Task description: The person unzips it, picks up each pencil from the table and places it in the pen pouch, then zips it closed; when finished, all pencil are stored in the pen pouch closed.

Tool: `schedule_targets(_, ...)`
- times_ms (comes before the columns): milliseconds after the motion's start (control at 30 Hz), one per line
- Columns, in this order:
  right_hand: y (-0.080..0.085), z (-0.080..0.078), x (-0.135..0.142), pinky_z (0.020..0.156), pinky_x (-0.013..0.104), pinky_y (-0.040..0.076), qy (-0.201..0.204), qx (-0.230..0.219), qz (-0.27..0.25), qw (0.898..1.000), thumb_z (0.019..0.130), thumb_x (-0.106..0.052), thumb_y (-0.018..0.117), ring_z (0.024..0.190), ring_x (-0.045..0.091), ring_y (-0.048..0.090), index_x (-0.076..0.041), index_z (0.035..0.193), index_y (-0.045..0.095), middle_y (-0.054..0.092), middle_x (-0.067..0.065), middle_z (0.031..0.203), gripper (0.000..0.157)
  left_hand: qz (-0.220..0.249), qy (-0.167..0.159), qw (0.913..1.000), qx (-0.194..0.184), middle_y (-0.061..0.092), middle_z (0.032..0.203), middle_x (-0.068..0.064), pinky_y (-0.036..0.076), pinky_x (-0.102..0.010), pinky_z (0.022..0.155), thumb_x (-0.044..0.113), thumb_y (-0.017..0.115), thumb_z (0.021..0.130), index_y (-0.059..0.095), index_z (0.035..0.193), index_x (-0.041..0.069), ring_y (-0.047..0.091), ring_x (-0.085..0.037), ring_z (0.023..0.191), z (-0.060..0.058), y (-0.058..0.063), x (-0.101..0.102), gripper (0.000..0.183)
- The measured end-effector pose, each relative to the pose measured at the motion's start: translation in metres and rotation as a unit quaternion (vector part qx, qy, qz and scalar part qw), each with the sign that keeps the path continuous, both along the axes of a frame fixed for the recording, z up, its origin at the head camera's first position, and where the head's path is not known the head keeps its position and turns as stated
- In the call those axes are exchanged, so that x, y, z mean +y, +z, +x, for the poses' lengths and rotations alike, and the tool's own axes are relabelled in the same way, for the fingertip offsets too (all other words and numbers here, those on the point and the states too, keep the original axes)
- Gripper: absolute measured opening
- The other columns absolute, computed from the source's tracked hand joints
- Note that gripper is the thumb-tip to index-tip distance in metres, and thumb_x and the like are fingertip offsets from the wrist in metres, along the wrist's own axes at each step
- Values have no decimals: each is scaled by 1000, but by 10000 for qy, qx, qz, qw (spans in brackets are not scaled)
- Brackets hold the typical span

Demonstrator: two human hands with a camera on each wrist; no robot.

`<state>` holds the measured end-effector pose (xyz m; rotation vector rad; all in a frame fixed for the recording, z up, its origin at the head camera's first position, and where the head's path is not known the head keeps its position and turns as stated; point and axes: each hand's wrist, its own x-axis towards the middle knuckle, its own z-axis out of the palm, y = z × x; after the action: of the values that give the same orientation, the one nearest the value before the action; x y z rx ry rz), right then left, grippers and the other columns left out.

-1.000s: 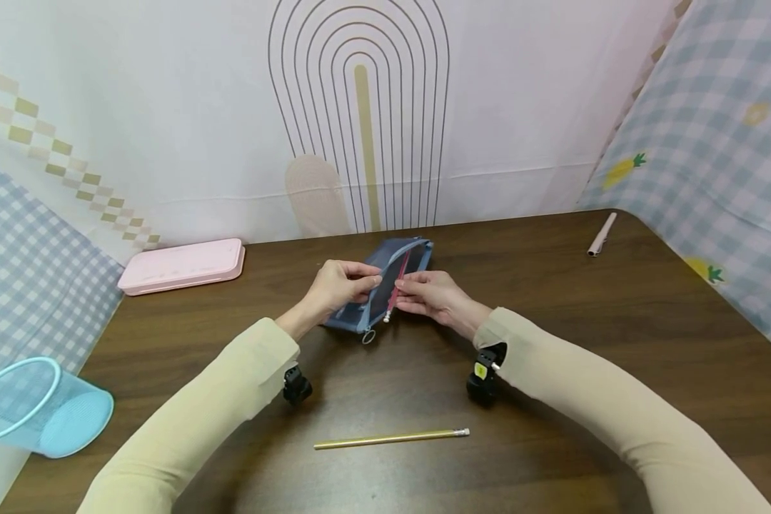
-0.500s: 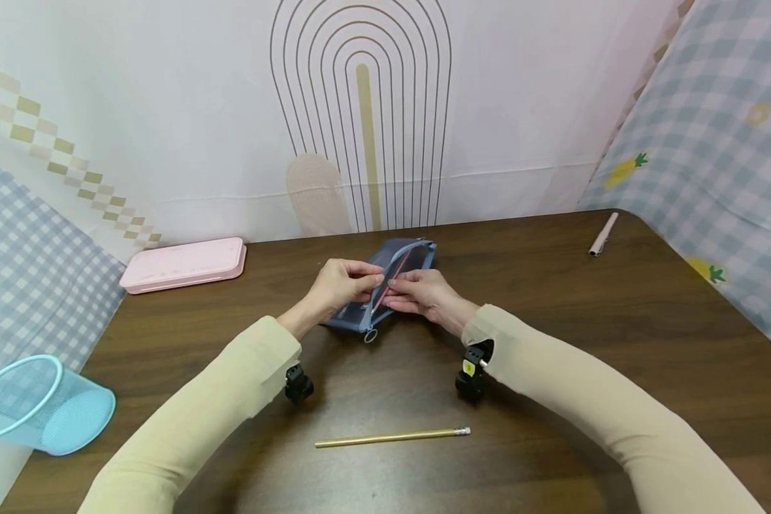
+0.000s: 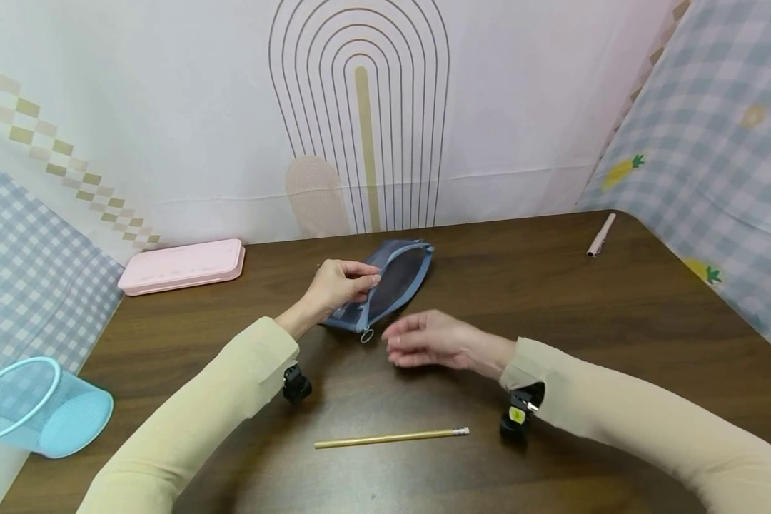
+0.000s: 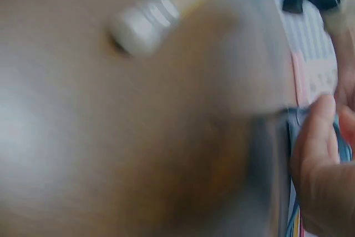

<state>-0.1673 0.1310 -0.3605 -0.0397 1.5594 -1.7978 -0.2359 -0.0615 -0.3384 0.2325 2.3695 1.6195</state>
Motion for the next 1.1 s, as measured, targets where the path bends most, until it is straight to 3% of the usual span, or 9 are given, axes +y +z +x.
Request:
schedule_targets(133,-5,27,-2,69,24,56,1145,341,436,9919,88,5,59,72,11,65,13,112,57,67,2,80,25,-15,10,10000,14,70,94,-9,56,-22,66,12,66,88,68,111,-1,62,-3,71,1,1,-1,26)
schedule_targets(233,-8,41,-4,67,24,56,1614,729,672,9819,84,6,63,71,10,64,14,106,60,67,2,78,23,-36,16,10000,-11,70,93,-7,56,-22,65,12,67,88,69,110,0,61,-3,70,1,0,-1,25)
schedule_targets(533,-8,52,-2,62,20,54,1821,1357,966,9691,78,8,70,67,6,62,11,98,64,68,9,79,21,-1,-32,10000,23,69,93,-7,55,-21,64,12,66,88,69,110,0,61,-3,70,0,-2,-1,26)
schedule_targets(800,-12,55,-3,58,12,46,2054,2279,1062,9458,74,8,72,64,2,57,9,91,66,66,5,75,19,7,-52,9999,88,70,93,-8,56,-22,65,12,67,87,68,110,-1,62,-3,70,0,-2,-2,26)
schedule_targets(933,-11,58,-4,53,11,42,2173,2829,1454,9228,72,4,76,57,-1,51,2,86,68,61,-5,69,16,-27,-57,9999,79,70,94,-8,56,-22,65,12,67,88,68,111,-1,61,-3,69,0,-2,-2,26)
schedule_targets(1100,-10,61,-7,50,12,40,2352,3675,1985,8776,71,-2,78,52,-5,45,-7,80,68,55,-12,63,14,-71,-74,9999,66,70,96,-9,56,-23,66,13,66,88,68,111,0,62,-4,69,-1,-2,-2,26)
